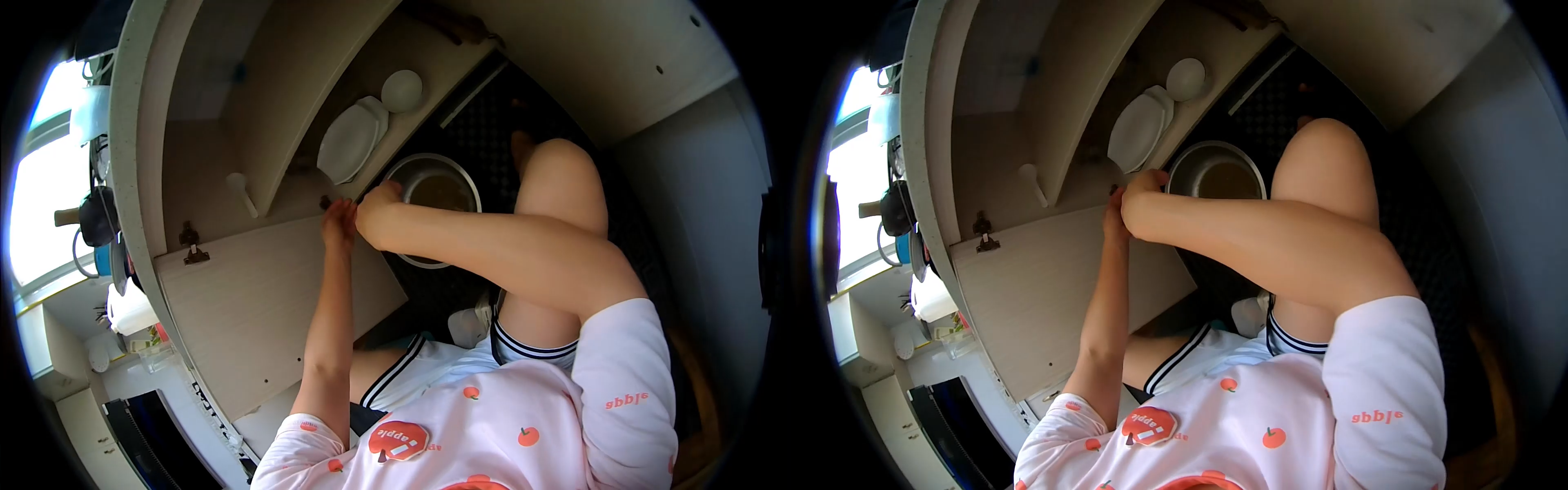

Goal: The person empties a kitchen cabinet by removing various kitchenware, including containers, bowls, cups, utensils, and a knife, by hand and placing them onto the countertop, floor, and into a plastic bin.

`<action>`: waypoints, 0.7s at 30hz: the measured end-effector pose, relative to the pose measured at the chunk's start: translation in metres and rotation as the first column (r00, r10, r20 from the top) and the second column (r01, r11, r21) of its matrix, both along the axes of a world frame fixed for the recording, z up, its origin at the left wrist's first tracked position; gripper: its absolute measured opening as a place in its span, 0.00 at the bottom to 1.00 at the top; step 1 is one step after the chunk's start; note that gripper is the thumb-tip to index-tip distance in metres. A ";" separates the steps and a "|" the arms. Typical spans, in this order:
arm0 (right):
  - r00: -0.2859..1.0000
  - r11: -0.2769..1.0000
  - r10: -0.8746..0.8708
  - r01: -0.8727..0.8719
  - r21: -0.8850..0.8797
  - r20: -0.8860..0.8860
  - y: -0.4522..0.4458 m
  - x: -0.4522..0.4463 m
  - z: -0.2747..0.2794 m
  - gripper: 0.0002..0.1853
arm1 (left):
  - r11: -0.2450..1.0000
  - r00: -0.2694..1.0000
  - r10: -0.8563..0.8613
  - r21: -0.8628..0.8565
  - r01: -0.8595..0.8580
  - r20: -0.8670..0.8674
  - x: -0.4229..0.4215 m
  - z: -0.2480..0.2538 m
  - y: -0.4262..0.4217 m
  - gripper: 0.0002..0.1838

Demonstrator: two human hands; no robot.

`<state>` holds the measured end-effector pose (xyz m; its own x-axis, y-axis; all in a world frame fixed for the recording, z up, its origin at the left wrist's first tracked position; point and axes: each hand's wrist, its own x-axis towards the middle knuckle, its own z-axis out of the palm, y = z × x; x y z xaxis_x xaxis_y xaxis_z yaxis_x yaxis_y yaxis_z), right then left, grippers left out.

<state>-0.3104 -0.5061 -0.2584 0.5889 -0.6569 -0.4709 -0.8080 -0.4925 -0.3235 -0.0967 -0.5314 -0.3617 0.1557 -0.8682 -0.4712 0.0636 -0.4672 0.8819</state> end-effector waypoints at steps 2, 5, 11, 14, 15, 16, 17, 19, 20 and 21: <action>0.986 0.984 0.168 -0.167 -0.055 0.013 0.014 -0.030 0.024 0.26 | 0.992 0.992 -0.120 0.041 0.118 0.048 0.015 -0.019 -0.023 0.17; 0.955 0.955 0.260 -0.233 -0.183 0.142 0.045 -0.088 0.055 0.24 | 0.997 0.999 -0.034 0.068 0.032 0.018 0.008 -0.039 -0.064 0.18; 0.988 0.996 0.059 -0.047 -0.082 0.145 0.063 -0.138 0.062 0.24 | 0.953 0.861 -0.305 0.133 0.274 0.408 -0.053 -0.006 -0.140 0.17; 0.993 1.000 -0.004 0.005 -0.004 0.117 0.075 -0.147 0.063 0.23 | 0.917 0.749 -0.392 0.158 0.367 0.535 -0.063 -0.017 -0.186 0.18; 0.993 1.000 -0.022 0.019 0.022 0.113 0.077 -0.147 0.063 0.23 | 0.914 0.733 -0.396 0.161 0.372 0.553 -0.062 -0.023 -0.204 0.19; 0.993 0.998 -0.038 0.034 0.044 0.109 0.080 -0.145 0.059 0.23 | 0.910 0.716 -0.403 0.165 0.380 0.570 -0.060 -0.029 -0.221 0.20; 0.993 0.996 -0.055 0.048 0.071 0.107 0.082 -0.144 0.058 0.23 | 0.904 0.696 -0.415 0.176 0.390 0.586 -0.060 -0.038 -0.235 0.20; 0.990 0.990 -0.087 0.074 0.124 0.108 0.084 -0.141 0.051 0.23 | 0.885 0.607 -0.436 0.195 0.423 0.665 -0.070 -0.050 -0.257 0.20; 0.989 0.987 -0.089 0.072 0.141 0.115 0.084 -0.139 0.047 0.22 | 0.882 0.557 -0.431 0.199 0.428 0.710 -0.065 -0.056 -0.269 0.20; 0.989 0.985 -0.089 0.069 0.156 0.119 0.084 -0.139 0.044 0.22 | 0.793 0.417 -0.496 0.200 0.576 0.762 -0.049 -0.070 -0.287 0.21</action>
<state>-0.4490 -0.4221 -0.2140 0.5988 -0.6304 -0.4941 -0.7906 -0.3663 -0.4908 -0.1457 -0.8179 -0.4313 -0.1035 -0.9326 -0.3458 -0.8625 -0.0890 0.4982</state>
